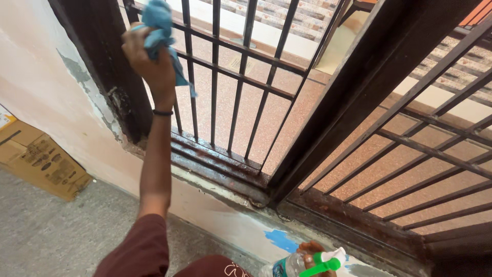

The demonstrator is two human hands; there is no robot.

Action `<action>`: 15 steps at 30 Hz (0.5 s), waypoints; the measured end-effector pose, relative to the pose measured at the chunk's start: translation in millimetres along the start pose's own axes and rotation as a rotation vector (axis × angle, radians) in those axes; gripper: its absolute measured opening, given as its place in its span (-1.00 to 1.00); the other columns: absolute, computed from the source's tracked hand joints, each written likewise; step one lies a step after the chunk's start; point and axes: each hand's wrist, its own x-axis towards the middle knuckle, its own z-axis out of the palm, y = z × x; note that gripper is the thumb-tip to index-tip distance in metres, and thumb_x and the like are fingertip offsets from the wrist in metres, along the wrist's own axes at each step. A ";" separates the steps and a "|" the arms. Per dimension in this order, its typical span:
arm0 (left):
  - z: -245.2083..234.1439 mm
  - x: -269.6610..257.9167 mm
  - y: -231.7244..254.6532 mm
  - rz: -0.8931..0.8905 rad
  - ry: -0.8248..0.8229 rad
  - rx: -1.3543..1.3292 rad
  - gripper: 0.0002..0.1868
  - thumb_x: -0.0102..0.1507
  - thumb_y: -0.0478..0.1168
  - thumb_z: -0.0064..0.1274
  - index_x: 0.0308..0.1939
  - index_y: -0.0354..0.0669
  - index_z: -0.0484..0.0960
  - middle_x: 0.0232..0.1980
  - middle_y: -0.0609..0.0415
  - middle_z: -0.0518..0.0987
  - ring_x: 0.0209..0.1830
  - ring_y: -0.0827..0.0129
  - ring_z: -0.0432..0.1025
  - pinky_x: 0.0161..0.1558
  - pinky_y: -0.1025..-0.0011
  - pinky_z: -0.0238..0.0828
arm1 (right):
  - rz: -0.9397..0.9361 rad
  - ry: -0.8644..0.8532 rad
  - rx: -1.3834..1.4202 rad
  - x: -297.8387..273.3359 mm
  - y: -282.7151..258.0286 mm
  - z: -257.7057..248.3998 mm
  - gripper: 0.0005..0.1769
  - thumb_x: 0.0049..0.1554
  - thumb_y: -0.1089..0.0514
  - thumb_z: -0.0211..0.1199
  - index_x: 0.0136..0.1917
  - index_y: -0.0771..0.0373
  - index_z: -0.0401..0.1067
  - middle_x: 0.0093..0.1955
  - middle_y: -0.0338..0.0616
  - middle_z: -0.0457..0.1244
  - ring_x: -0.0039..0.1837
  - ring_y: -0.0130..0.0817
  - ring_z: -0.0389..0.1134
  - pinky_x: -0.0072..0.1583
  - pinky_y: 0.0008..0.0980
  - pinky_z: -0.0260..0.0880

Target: The person sprays a cleaning solution and wipes the bars of a metal window grill using a blue cloth, moving across different sections of the frame.

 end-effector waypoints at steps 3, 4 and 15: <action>-2.0 -31.7 -18.1 0.015 -0.154 -0.019 -0.62 0.38 -0.18 0.09 0.24 -0.27 0.55 0.20 -0.13 0.47 0.27 -0.06 0.38 0.33 0.06 0.38 | -0.050 -0.037 0.105 3.1 -0.4 -0.9 -0.56 0.10 0.33 0.30 0.25 0.46 0.43 0.04 0.21 0.41 0.06 -0.01 0.48 0.05 0.01 0.55; -1.5 -43.2 -27.7 0.016 -0.157 -0.016 -0.62 0.38 -0.18 0.09 0.24 -0.27 0.55 0.20 -0.13 0.47 0.27 -0.06 0.38 0.33 0.06 0.38 | -0.049 -0.037 0.109 5.1 -2.3 2.5 -0.56 0.10 0.34 0.30 0.25 0.47 0.43 0.04 0.21 0.40 0.07 -0.02 0.48 0.07 0.00 0.54; -30.7 -91.6 -68.0 -0.276 -0.175 -0.126 -0.38 0.25 -0.14 0.36 0.28 -0.22 0.40 0.31 -0.12 0.34 0.30 -0.01 0.42 0.26 0.05 0.47 | -0.149 0.129 0.197 -36.9 -80.4 81.0 -0.58 0.11 0.41 0.33 0.24 0.57 0.41 0.08 0.21 0.38 0.10 -0.07 0.45 0.16 -0.08 0.47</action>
